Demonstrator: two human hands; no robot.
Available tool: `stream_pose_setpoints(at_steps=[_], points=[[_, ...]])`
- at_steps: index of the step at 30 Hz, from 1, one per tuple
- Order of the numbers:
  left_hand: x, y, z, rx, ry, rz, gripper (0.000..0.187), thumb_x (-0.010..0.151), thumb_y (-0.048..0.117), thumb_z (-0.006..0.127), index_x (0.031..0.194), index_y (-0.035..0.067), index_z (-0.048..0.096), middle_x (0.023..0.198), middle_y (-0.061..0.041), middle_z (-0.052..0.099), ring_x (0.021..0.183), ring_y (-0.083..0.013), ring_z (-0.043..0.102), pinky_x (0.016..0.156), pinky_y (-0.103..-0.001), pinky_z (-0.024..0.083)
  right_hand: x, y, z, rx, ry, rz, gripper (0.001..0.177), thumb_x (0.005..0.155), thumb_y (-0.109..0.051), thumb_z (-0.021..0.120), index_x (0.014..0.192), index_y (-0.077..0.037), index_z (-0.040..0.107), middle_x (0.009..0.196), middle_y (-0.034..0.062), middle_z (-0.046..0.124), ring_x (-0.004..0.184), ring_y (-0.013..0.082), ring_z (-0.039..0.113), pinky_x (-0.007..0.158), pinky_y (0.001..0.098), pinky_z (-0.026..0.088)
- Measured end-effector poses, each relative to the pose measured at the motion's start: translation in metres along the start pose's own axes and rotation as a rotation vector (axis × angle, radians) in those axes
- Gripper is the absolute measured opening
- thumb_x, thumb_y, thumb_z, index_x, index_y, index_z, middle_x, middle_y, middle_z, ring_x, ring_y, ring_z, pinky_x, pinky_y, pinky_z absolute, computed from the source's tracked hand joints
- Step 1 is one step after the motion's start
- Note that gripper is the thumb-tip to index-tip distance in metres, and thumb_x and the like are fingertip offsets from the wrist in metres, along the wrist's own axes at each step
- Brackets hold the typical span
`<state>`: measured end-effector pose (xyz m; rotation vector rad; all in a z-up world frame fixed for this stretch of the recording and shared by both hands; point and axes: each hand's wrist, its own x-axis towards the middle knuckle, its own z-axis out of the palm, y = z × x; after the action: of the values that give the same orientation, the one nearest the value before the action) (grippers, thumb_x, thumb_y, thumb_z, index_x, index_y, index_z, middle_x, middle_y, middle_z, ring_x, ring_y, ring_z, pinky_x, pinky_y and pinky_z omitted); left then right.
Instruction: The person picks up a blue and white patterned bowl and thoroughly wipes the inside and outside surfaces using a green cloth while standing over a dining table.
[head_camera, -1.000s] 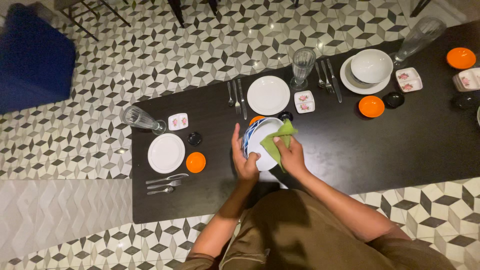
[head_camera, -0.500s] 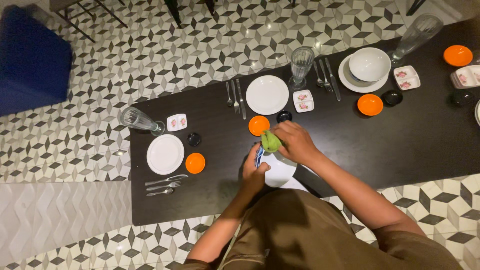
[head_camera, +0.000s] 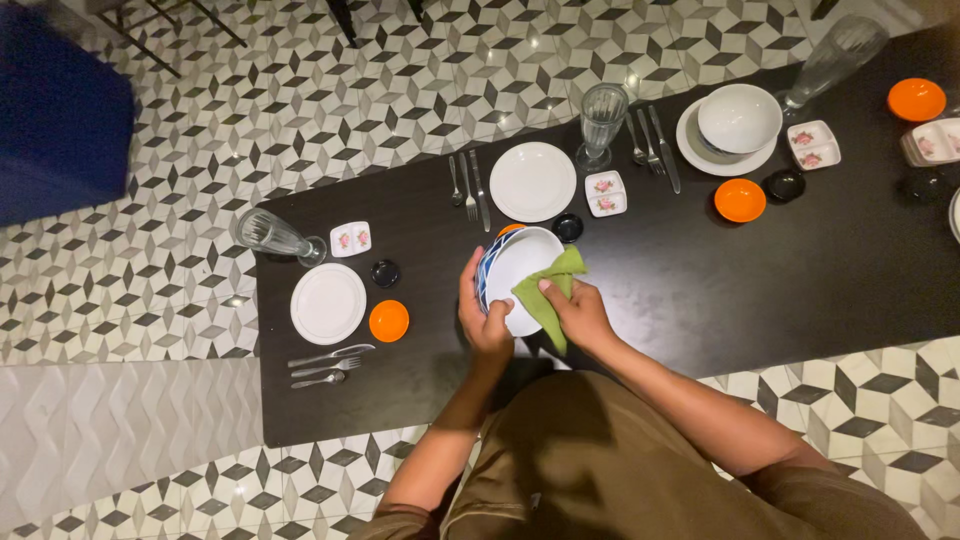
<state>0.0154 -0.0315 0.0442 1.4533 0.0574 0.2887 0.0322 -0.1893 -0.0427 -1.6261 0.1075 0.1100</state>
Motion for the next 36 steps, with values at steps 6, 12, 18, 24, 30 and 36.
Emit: stream_pose_setpoints(at_steps=[6,12,18,24,30,36], points=[[-0.004,-0.02,-0.005,-0.027,-0.138,-0.073,0.074,0.073,0.003,0.053,0.146,-0.003,0.046,0.136,-0.016,0.06,0.125,-0.0233,0.058,0.11,-0.032,0.042,0.018,-0.043,-0.023,-0.35,0.083,0.05,0.026,0.091,-0.028,0.076,0.102,-0.004,0.076,0.07,0.0109,0.071,0.06,0.0189,0.061,0.058,0.0361,0.048],[-0.016,-0.04,-0.009,-0.073,-0.267,-0.271,0.07,0.076,0.007,0.057,0.144,-0.005,0.051,0.126,-0.016,0.063,0.115,-0.0234,0.059,0.103,-0.033,0.045,0.025,-0.096,-0.039,-0.643,0.023,-0.839,0.049,0.07,-0.02,0.079,0.116,-0.004,0.073,0.091,0.0112,0.067,0.08,0.0338,0.067,0.065,0.0409,0.052],[-0.007,-0.011,-0.013,-0.088,-0.209,-0.105,0.071,0.076,0.005,0.053,0.146,-0.005,0.047,0.136,-0.019,0.061,0.124,-0.0246,0.059,0.111,-0.033,0.043,0.027,-0.071,-0.041,-0.761,0.019,-0.686,0.029,0.081,-0.032,0.082,0.091,-0.007,0.072,0.077,0.0109,0.063,0.071,0.0324,0.065,0.062,0.0436,0.05],[-0.001,-0.005,-0.011,-0.061,-0.07,-0.019,0.07,0.078,0.002,0.049,0.147,-0.007,0.045,0.142,-0.022,0.057,0.131,-0.0284,0.056,0.114,-0.036,0.04,0.004,-0.059,-0.023,-0.773,0.053,-0.038,0.05,0.096,-0.049,0.07,0.083,-0.001,0.075,0.071,0.018,0.069,0.066,0.0317,0.067,0.065,0.0435,0.05],[0.006,-0.014,-0.015,-0.266,0.005,-0.109,0.068,0.08,0.005,0.046,0.147,-0.006,0.043,0.14,-0.023,0.057,0.13,-0.031,0.056,0.113,-0.04,0.042,-0.011,-0.062,-0.034,-0.399,-0.163,-0.113,0.044,0.092,-0.04,0.071,0.112,0.0,0.072,0.073,0.0099,0.072,0.062,0.0233,0.071,0.059,0.0362,0.054],[0.008,-0.022,-0.016,-0.419,0.04,-0.232,0.069,0.077,0.004,0.046,0.145,-0.004,0.044,0.138,-0.022,0.057,0.127,-0.0313,0.057,0.111,-0.041,0.043,-0.023,-0.069,-0.036,-0.526,0.016,-0.446,0.084,0.08,-0.037,0.082,0.138,0.009,0.041,0.074,0.0084,0.067,0.053,0.0208,0.065,0.05,0.0329,0.051]])
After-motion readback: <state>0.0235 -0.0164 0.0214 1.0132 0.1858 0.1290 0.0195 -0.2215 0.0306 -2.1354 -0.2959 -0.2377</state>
